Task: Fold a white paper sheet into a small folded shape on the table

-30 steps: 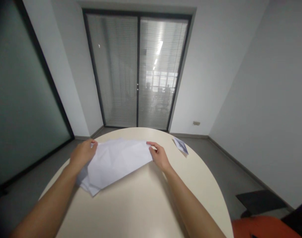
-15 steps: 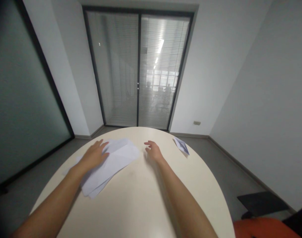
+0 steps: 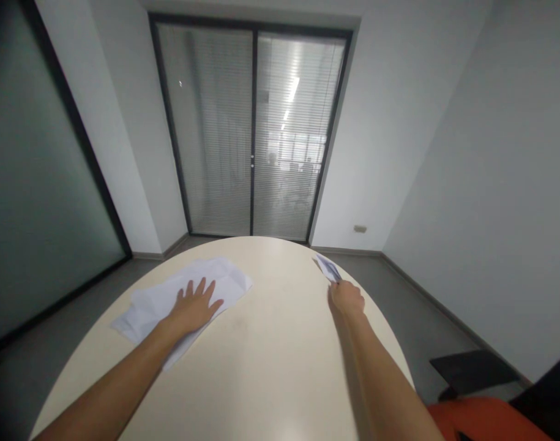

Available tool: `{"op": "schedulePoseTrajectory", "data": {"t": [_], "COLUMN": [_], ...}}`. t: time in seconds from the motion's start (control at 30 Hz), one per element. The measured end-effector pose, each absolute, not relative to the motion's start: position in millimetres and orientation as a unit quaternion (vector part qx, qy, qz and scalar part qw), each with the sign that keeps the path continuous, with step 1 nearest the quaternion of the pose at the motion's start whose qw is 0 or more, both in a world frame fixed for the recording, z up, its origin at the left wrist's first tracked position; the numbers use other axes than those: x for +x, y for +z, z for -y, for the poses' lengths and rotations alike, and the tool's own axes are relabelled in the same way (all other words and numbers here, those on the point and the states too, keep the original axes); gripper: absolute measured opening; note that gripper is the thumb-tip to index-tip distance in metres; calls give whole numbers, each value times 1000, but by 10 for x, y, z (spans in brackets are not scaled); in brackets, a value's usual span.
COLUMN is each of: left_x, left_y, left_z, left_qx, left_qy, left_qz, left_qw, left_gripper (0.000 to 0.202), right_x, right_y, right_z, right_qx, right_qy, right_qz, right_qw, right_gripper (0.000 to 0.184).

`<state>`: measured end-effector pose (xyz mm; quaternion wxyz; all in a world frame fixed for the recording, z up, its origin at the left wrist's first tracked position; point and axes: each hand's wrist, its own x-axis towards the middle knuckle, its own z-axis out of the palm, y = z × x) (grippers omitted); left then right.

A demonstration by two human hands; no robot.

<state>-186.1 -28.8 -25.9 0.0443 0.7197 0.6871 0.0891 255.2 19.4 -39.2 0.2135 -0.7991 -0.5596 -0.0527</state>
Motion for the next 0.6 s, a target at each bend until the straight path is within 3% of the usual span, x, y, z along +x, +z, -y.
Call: {"op": "schedulePoseTrajectory", "data": {"t": [0.17, 0.3, 0.37, 0.43, 0.6], "left_x": [-1514, -1299, -1244, -1219, -1219], "left_y": [-210, -182, -163, -143, -145], "left_z": [392, 454, 472, 482, 472], "left_qx": [761, 712, 674, 647, 647], "left_qy": [209, 347, 408, 453, 497], "left_qz": [-610, -566, -536, -507, -472], "left_qw": [75, 228, 302, 346, 335], "left_gripper": [67, 77, 87, 92, 73], "right_x": [2310, 1840, 1546, 1281, 997], "right_y": [-199, -35, -5, -15, -143], "right_z": [-114, -4, 128, 297, 596], "right_qx": [-777, -685, -581, -510, -453], "right_qy": [-11, 48, 131, 179, 241], "right_qz": [566, 630, 665, 698, 711], "right_qw": [276, 362, 451, 469, 481], "right_gripper": [39, 40, 40, 42, 46]}}
